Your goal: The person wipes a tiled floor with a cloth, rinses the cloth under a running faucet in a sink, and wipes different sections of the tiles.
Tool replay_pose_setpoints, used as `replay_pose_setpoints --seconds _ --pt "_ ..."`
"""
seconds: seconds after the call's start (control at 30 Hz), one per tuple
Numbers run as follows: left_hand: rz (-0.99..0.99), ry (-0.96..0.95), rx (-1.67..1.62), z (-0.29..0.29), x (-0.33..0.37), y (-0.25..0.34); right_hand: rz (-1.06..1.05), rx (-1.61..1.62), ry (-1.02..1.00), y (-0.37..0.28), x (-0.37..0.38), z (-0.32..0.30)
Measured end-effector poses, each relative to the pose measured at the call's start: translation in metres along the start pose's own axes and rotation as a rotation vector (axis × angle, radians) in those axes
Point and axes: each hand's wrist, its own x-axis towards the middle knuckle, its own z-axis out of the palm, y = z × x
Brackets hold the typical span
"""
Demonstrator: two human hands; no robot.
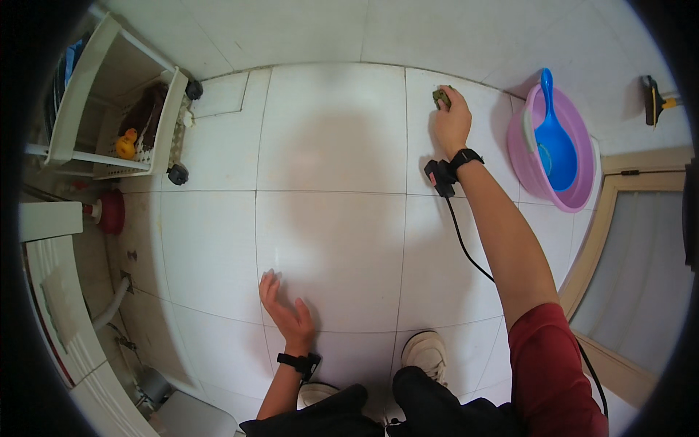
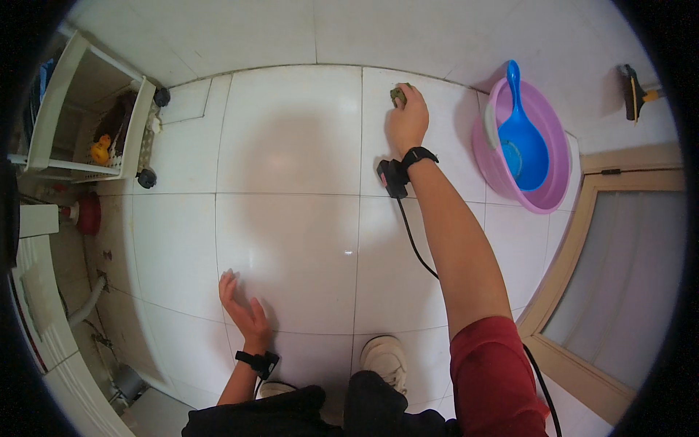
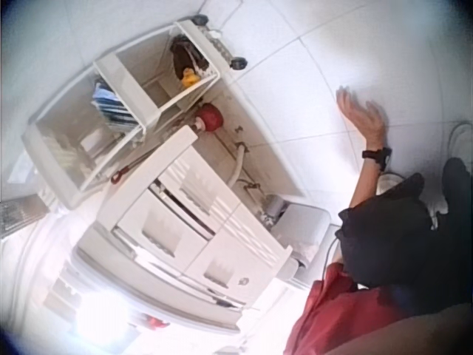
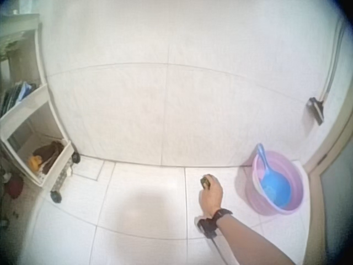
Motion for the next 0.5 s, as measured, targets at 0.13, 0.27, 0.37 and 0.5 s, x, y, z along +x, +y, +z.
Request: replay_pose_setpoints --seconds 0.13,0.27,0.37,0.5 --pt "-0.002 0.003 -0.013 0.003 0.004 0.003 0.026 0.014 0.050 0.010 0.019 0.008" --pt "-0.023 -0.016 0.000 0.002 0.002 0.001 -0.038 -0.006 0.010 -0.009 0.020 0.022" --pt "-0.015 -0.015 -0.006 0.007 0.001 0.000 -0.198 0.071 -0.092 -0.025 0.003 0.028" --pt "-0.004 -0.009 -0.009 -0.001 -0.001 0.000 -0.308 0.137 -0.312 -0.066 -0.046 0.028"
